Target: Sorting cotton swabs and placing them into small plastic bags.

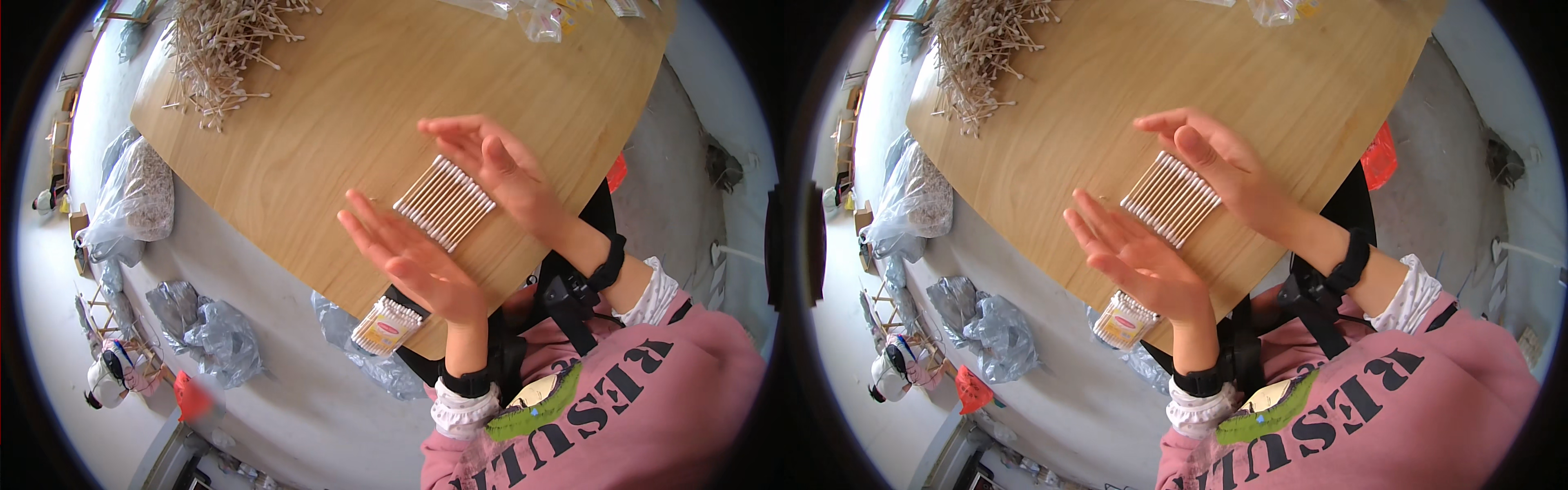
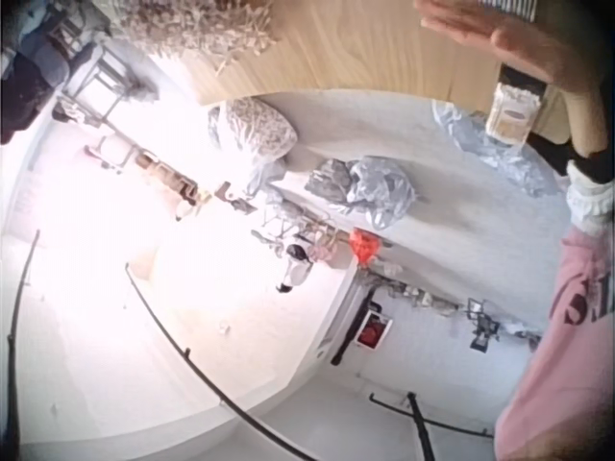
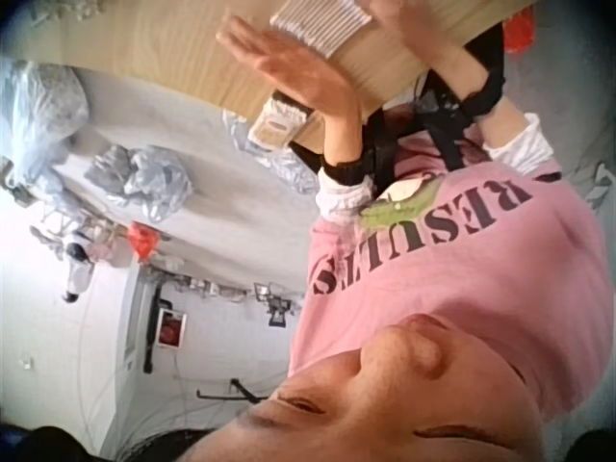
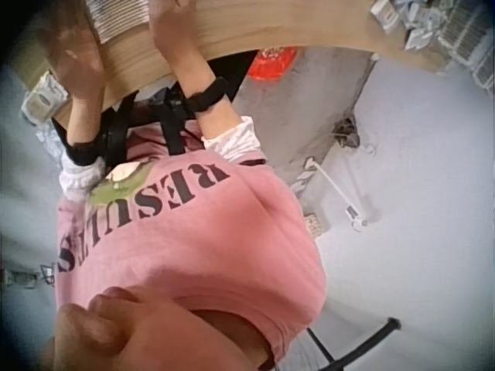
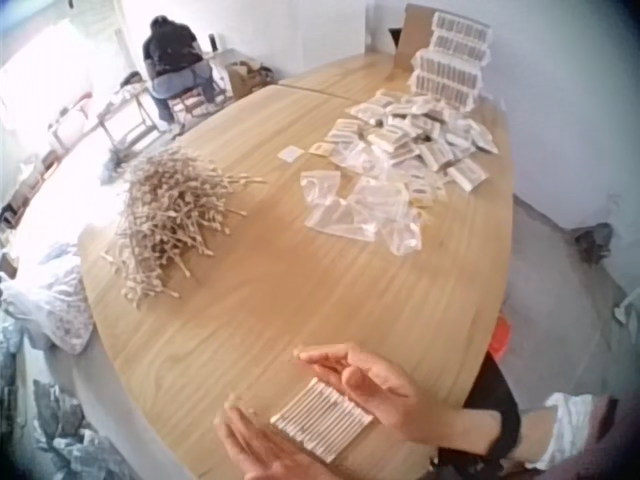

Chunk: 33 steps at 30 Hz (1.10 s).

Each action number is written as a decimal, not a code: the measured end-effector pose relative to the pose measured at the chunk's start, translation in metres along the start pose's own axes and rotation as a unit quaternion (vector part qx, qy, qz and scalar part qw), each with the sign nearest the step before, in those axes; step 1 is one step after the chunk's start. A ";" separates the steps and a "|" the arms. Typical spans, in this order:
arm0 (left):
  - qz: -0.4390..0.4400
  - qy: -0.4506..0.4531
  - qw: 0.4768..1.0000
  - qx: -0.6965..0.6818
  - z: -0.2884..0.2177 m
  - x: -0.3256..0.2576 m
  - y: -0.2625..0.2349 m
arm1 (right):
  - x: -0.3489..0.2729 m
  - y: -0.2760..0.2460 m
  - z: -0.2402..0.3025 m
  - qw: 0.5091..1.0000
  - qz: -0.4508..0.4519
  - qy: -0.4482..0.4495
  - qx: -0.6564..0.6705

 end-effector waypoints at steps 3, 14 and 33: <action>0.034 0.106 0.950 0.291 -0.008 -0.019 -0.013 | -0.006 -0.019 0.027 0.984 0.009 -0.040 -0.172; 0.299 0.148 0.634 0.698 0.007 -0.076 0.001 | 0.002 0.000 0.032 0.761 0.266 -0.156 -0.570; 0.293 0.166 0.634 0.696 0.008 -0.060 -0.004 | -0.044 -0.072 0.118 0.730 0.061 -0.024 -0.680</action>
Point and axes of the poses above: each hand's wrist, its own x-axis towards the middle knuckle, its own y-axis out of the palm, z = x × y, the point moved 3 cm from there along x, towards the middle knuckle, and after that the axes turned 13 degrees about x, right-handed, at the moved point
